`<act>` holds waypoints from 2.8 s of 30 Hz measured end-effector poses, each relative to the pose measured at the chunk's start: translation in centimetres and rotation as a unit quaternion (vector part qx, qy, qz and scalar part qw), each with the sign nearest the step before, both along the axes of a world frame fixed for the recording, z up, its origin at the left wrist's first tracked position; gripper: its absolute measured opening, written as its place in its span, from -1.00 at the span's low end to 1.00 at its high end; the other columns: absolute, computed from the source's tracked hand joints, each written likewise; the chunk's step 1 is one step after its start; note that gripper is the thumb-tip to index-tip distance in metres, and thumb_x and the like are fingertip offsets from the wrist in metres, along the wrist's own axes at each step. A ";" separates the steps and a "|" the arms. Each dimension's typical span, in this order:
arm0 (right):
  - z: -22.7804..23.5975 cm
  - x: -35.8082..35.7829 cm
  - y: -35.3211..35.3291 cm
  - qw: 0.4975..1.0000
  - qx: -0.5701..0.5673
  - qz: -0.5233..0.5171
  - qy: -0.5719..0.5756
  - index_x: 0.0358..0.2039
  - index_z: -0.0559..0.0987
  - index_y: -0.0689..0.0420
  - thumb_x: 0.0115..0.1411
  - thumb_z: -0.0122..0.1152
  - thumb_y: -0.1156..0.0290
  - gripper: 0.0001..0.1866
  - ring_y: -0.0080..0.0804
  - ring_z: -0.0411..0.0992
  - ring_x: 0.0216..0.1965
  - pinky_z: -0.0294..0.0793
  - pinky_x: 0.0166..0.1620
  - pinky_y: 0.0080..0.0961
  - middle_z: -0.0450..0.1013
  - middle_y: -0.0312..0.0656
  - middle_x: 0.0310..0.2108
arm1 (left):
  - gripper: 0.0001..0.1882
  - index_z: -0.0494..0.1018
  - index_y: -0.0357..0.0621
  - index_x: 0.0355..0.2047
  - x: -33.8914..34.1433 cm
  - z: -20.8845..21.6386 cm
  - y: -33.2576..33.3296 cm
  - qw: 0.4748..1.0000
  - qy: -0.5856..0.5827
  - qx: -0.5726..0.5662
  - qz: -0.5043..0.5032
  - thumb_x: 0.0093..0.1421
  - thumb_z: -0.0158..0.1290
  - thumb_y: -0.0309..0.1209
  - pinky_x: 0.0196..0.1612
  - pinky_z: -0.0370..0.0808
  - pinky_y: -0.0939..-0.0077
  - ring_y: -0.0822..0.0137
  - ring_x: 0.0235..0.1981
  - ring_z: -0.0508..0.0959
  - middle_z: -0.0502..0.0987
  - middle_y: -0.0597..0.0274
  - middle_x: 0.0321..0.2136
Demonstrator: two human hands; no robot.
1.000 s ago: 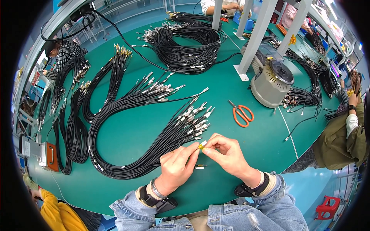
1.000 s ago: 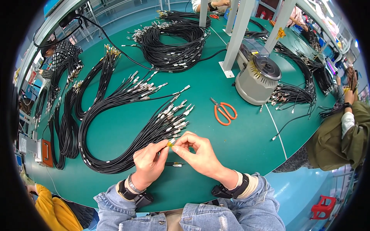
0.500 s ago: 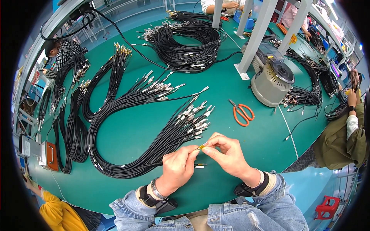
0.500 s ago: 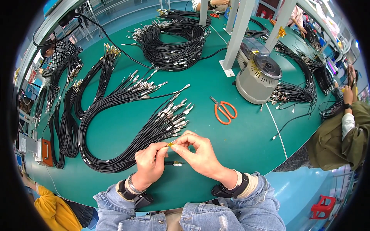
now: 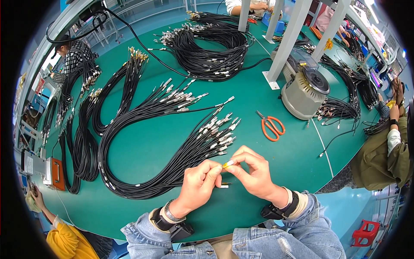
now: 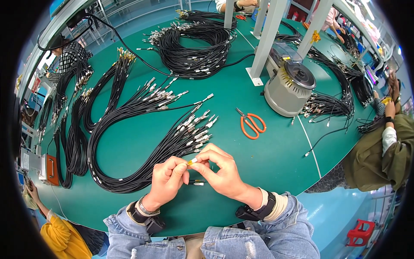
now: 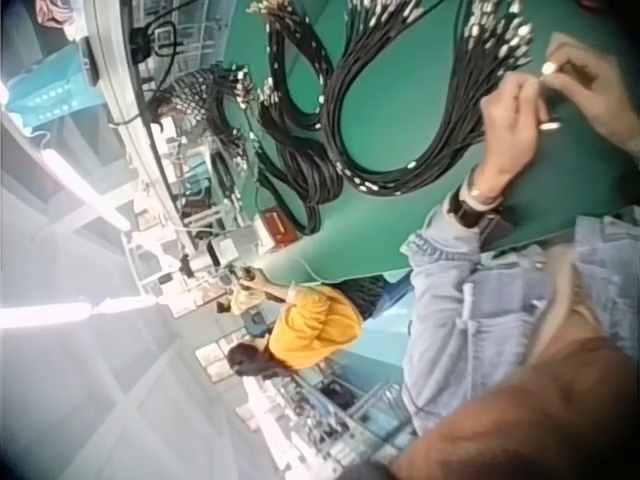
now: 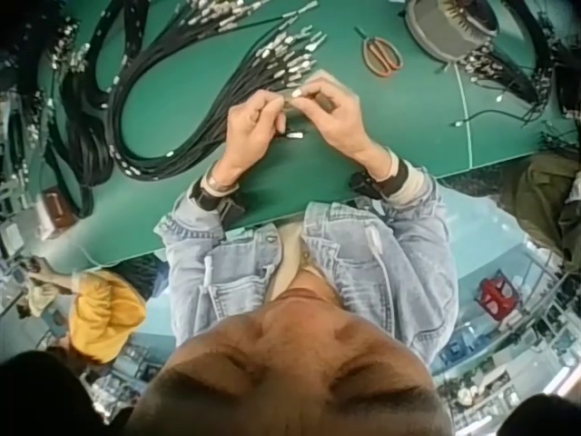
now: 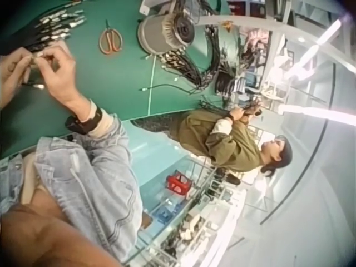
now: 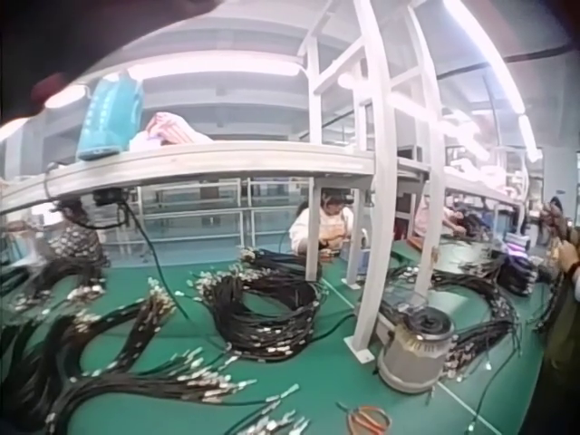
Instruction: The person sorts bundles of black cables, moves a large coil to the side, and attaches small yellow and white components to the cable ends one by one. After assembling the pieces, the person gathers the finished cables into a large loop and moves them to a pile.
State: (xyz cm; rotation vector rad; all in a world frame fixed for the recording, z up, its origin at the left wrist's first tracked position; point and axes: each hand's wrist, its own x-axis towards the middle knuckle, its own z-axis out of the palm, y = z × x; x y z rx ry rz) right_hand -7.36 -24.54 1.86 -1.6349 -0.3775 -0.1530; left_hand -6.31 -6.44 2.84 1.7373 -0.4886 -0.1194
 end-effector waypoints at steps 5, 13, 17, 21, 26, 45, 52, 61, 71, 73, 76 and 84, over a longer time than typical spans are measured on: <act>-0.7 0.2 0.3 0.999 0.005 -0.010 -0.032 -0.35 0.52 0.29 0.12 0.26 0.59 -0.90 -0.50 0.38 -0.35 0.39 -0.26 -0.58 0.41 -0.17 -0.36 | -0.77 0.44 -0.25 -0.34 0.3 0.1 0.3 0.991 0.108 -0.054 -0.048 0.38 -0.14 -0.39 -0.72 0.16 0.75 0.67 -0.79 0.28 0.46 0.35 -0.71; -1.3 0.3 0.5 0.999 0.039 0.002 -0.019 -0.33 0.50 0.30 0.14 0.24 0.60 -0.89 -0.49 0.37 -0.32 0.38 -0.24 -0.57 0.38 -0.16 -0.33 | -0.74 0.45 -0.25 -0.29 0.6 0.0 0.7 0.970 0.207 -0.105 -0.074 0.40 -0.17 -0.34 -0.70 0.16 0.75 0.69 -0.77 0.24 0.43 0.37 -0.72; -1.1 0.4 0.5 0.999 0.036 0.012 -0.014 -0.33 0.50 0.30 0.14 0.24 0.59 -0.89 -0.49 0.37 -0.31 0.38 -0.22 -0.56 0.36 -0.16 -0.32 | -0.69 0.45 -0.24 -0.34 1.0 0.2 1.0 0.962 0.228 -0.113 -0.103 0.40 -0.16 -0.29 -0.72 0.10 0.74 0.67 -0.80 0.20 0.43 0.35 -0.72; -1.0 0.6 0.3 0.999 0.038 0.017 -0.016 -0.33 0.50 0.30 0.15 0.23 0.58 -0.90 -0.49 0.37 -0.30 0.39 -0.21 -0.55 0.37 -0.17 -0.32 | -0.68 0.45 -0.24 -0.35 1.3 0.5 1.2 0.948 0.259 -0.118 -0.145 0.40 -0.17 -0.27 -0.72 0.05 0.73 0.67 -0.80 0.17 0.41 0.36 -0.74; -1.5 0.9 0.1 0.997 0.042 0.062 -0.026 -0.26 0.52 0.30 0.17 0.20 0.59 -0.87 -0.49 0.37 -0.28 0.40 -0.21 -0.54 0.39 -0.16 -0.29 | -0.66 0.48 -0.22 -0.35 1.7 0.7 1.8 0.929 0.304 -0.115 -0.177 0.40 -0.16 -0.24 -0.69 0.10 0.77 0.69 -0.76 0.20 0.40 0.41 -0.72; -1.6 1.3 -0.8 0.995 0.018 0.102 -0.015 -0.13 0.51 0.27 0.18 0.22 0.49 -0.75 -0.48 0.38 -0.27 0.37 -0.18 -0.53 0.43 -0.24 -0.32 | -0.64 0.45 -0.23 -0.38 2.1 0.0 1.5 0.909 0.348 -0.123 -0.194 0.38 -0.13 -0.20 -0.69 0.03 0.73 0.66 -0.77 0.17 0.35 0.41 -0.75; 0.0 1.3 -0.9 0.990 0.082 0.079 0.082 -0.19 0.53 0.28 0.20 0.19 0.48 -0.81 -0.49 0.39 -0.24 0.40 -0.12 -0.50 0.45 -0.25 -0.31 | -0.77 0.46 -0.23 -0.31 1.2 -0.2 0.5 0.971 0.200 -0.087 -0.099 0.36 -0.10 -0.34 -0.65 0.11 0.74 0.67 -0.71 0.23 0.40 0.39 -0.68; -0.3 1.1 -1.5 0.983 0.129 0.080 0.104 -0.21 0.55 0.29 0.25 0.12 0.51 -0.85 -0.55 0.40 -0.23 0.41 -0.13 -0.57 0.46 -0.23 -0.29 | -0.85 0.44 -0.30 -0.27 0.8 0.8 -0.2 0.998 0.025 0.054 -0.023 0.17 0.13 -0.51 -0.47 0.41 0.62 0.52 -0.52 0.51 0.54 0.26 -0.56; -0.5 1.1 -1.4 0.979 0.140 0.061 0.137 -0.19 0.54 0.29 0.25 0.13 0.51 -0.85 -0.60 0.40 -0.27 0.42 -0.20 -0.63 0.48 -0.23 -0.27 | -0.79 0.52 -0.28 -0.29 1.6 1.7 1.8 0.957 -0.146 0.248 -0.042 0.06 0.21 -0.47 -0.40 0.48 0.36 0.15 -0.49 0.57 0.56 0.07 -0.50; -0.5 1.0 -1.4 0.978 0.141 0.064 0.141 -0.19 0.54 0.29 0.25 0.13 0.52 -0.84 -0.60 0.41 -0.27 0.43 -0.20 -0.62 0.48 -0.23 -0.27 | -0.81 0.55 -0.26 -0.30 1.5 1.9 1.4 0.958 -0.154 0.242 -0.022 0.06 0.20 -0.46 -0.41 0.48 0.35 0.13 -0.49 0.56 0.56 0.08 -0.52; -0.5 1.0 -1.4 0.976 0.144 0.072 0.149 -0.19 0.54 0.29 0.24 0.14 0.53 -0.84 -0.59 0.41 -0.27 0.44 -0.19 -0.60 0.48 -0.24 -0.26 | -0.79 0.54 -0.26 -0.26 1.2 1.6 1.1 0.959 -0.143 0.243 -0.024 0.08 0.19 -0.46 -0.42 0.47 0.35 0.14 -0.51 0.56 0.56 0.07 -0.53; 0.9 1.5 -1.7 0.997 -0.039 0.058 -0.027 -0.20 0.56 0.23 0.12 0.20 0.61 -0.80 -0.50 0.45 -0.33 0.46 -0.22 -0.54 0.49 -0.21 -0.33 | -0.81 0.52 -0.28 -0.26 0.9 1.5 0.9 0.962 -0.149 0.228 -0.026 0.11 0.15 -0.46 -0.44 0.48 0.31 0.09 -0.52 0.57 0.56 0.04 -0.51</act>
